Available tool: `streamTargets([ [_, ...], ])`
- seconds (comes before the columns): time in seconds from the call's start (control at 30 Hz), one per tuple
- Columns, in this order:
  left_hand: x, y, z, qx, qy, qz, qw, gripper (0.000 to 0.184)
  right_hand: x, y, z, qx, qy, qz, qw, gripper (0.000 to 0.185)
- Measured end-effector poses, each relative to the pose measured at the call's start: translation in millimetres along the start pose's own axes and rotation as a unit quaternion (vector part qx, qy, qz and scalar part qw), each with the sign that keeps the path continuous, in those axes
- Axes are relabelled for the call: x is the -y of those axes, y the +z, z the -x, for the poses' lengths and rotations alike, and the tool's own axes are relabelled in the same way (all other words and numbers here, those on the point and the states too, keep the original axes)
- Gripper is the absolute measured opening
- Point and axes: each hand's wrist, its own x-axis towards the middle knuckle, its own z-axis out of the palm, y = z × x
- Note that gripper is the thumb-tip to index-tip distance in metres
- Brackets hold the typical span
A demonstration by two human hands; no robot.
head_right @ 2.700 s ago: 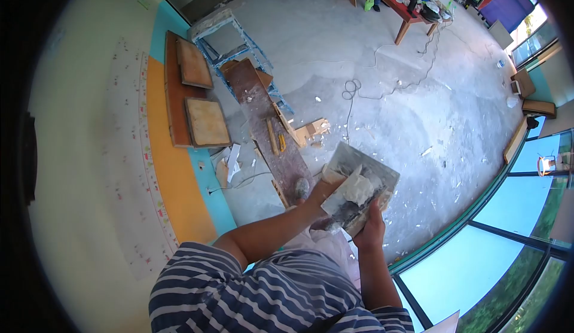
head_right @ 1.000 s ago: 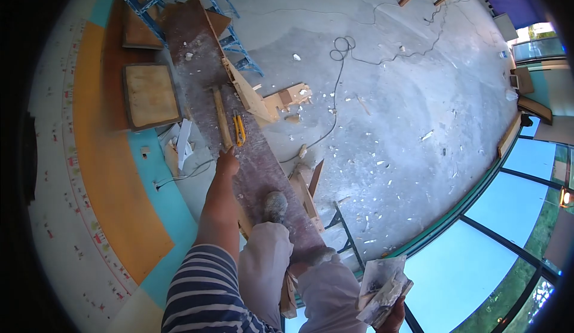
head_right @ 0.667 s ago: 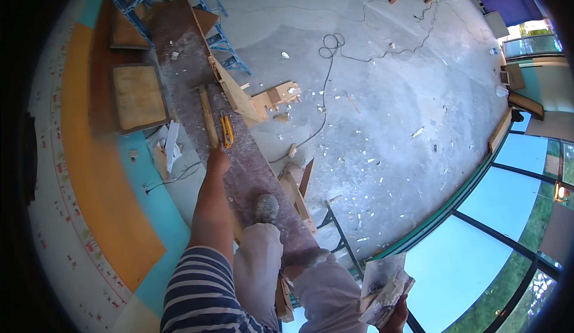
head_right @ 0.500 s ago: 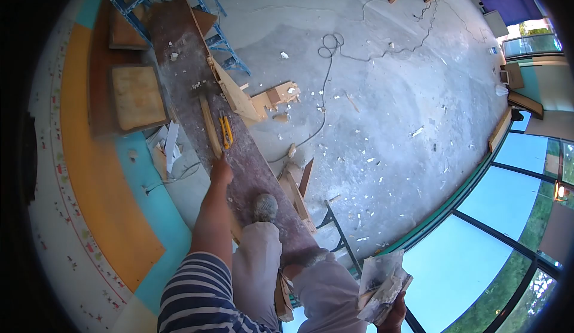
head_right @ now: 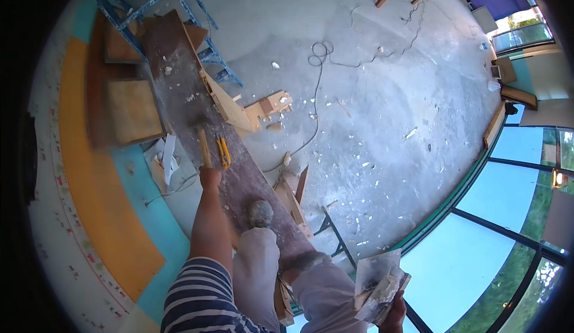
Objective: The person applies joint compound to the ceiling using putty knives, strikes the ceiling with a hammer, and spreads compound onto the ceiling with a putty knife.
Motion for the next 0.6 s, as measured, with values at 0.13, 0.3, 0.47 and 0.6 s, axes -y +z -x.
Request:
streamTargets([
  [0.13, 7, -61, 9, 0.068, 0.052, -0.083, 0.993, 0.044, 6, 2, 18, 0.033, -0.016, -0.012, 0.999, 0.073],
  [0.3, 13, -124, 108, 0.039, 0.066, 0.240, 0.968, 0.055, 31, 20, 65, 0.044, -0.022, -0.060, 0.997, 0.072],
  [0.47, -37, -217, 228, 0.202, 0.005, 0.473, 0.858, 0.029, 72, 33, 126, 0.087, -0.033, -0.111, 0.990, 0.069],
  [0.6, -134, -322, 311, 0.212, 0.079, 0.527, 0.819, 0.022, 117, 49, 175, 0.122, -0.054, -0.130, 0.983, 0.068],
])
